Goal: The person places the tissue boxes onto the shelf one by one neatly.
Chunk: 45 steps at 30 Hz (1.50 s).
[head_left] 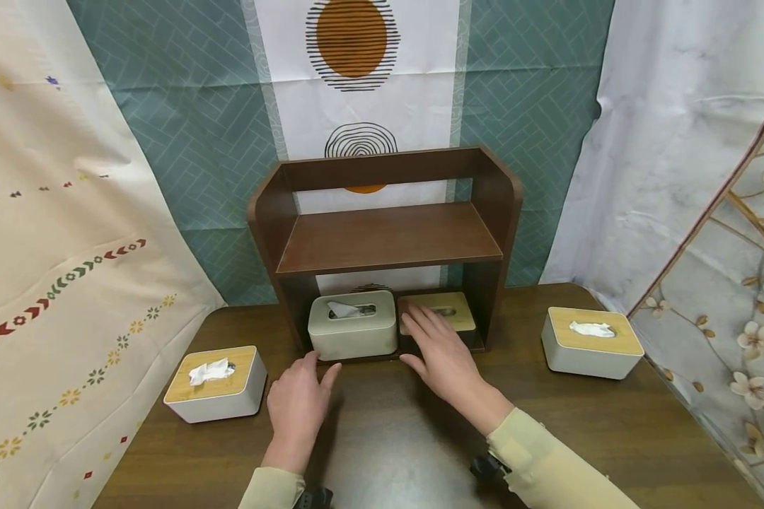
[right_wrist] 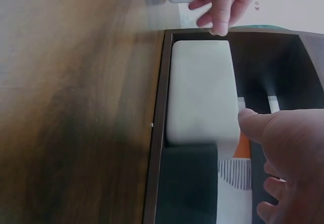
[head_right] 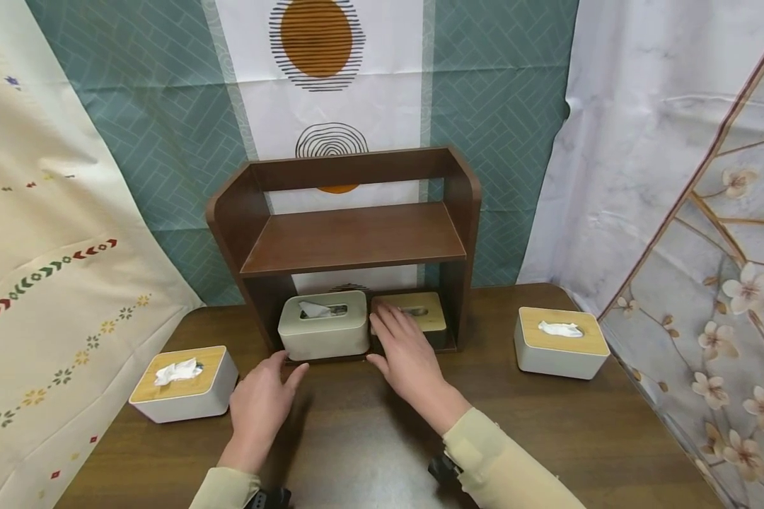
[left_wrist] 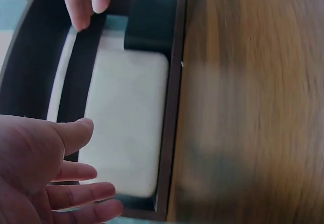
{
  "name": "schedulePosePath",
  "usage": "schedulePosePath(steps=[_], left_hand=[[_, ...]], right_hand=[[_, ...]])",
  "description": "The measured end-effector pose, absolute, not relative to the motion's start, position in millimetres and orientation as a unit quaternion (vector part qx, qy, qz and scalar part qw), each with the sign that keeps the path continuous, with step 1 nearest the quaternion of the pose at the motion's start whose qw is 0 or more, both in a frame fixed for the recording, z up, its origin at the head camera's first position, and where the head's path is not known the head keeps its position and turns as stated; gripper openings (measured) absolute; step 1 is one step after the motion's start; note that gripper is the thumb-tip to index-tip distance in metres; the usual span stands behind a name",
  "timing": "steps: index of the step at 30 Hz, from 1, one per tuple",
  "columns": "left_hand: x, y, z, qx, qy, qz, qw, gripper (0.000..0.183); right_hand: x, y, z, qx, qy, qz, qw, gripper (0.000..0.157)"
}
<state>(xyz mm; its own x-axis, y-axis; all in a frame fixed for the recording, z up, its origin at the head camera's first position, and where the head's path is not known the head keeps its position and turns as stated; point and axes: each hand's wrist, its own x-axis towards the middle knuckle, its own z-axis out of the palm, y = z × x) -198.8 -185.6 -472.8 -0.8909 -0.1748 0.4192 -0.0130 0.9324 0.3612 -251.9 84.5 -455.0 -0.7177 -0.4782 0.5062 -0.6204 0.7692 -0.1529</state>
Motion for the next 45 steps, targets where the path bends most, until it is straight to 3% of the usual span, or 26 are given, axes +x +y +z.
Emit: schedulePosePath(steps=[18,24,38,45], left_hand=[[-183.1,-120.8,-460.1,-0.08,-0.937,-0.17,0.295,0.066],[-183.9,-97.2,-454.2,-0.12,-0.936,-0.173,0.283,0.068],[-186.3,-43.4,-450.6,-0.168,-0.946,-0.173,0.218,0.069],[-187.7,-20.7,-451.7,-0.194,-0.942,-0.163,0.221,0.071]], right_hand=[[-210.3,137.8,-461.2,0.278,-0.923,0.141,0.226,0.081],[-200.7,157.6,-459.6,0.257,-0.931,0.147,0.212,0.083],[-181.5,207.4,-457.7,0.229,-0.931,0.146,0.243,0.079],[-172.9,230.1,-461.8,0.214,-0.931,0.142,0.258,0.083]])
